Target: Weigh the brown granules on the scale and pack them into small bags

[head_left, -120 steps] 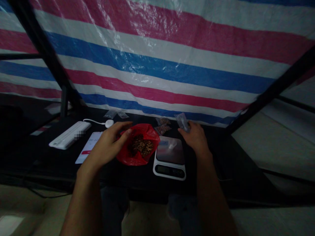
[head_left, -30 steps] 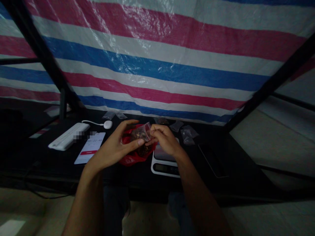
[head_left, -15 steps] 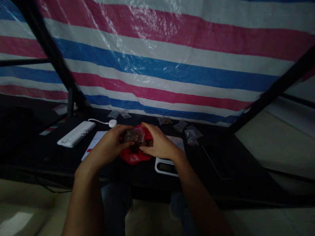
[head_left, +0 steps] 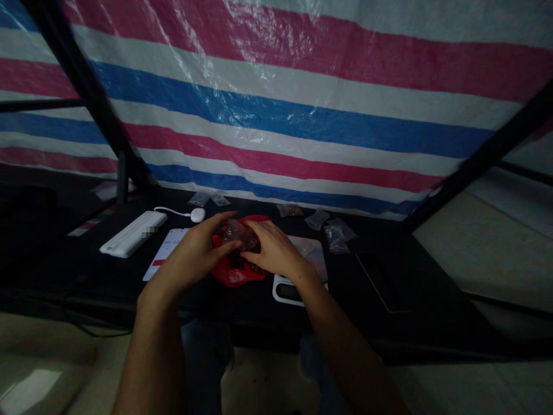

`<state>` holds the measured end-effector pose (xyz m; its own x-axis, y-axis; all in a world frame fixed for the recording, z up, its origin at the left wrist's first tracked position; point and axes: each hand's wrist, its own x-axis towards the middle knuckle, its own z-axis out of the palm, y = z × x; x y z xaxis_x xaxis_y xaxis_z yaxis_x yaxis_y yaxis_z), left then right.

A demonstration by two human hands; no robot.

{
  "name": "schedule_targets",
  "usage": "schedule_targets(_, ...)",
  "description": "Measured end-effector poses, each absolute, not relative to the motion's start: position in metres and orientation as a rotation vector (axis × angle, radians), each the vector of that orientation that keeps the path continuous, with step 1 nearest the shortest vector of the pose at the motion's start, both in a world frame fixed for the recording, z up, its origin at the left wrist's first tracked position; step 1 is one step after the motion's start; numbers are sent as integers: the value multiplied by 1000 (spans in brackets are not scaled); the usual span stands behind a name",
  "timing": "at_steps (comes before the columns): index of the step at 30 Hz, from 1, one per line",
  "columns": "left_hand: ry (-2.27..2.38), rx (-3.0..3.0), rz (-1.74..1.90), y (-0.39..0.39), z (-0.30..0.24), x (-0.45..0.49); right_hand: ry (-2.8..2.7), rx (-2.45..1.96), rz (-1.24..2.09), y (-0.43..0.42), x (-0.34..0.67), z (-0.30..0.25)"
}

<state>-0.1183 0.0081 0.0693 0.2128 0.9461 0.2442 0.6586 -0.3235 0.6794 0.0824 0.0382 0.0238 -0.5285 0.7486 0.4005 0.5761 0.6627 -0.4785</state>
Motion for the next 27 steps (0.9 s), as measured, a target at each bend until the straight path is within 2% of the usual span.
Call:
schedule_targets(22,1439,1980,1263,11,62,-115,-2114,-1087,375,37,101,36)
schedule_targets(27,1435,1947,1254,12,62,-116,-2053,-1032,583,38,106,38)
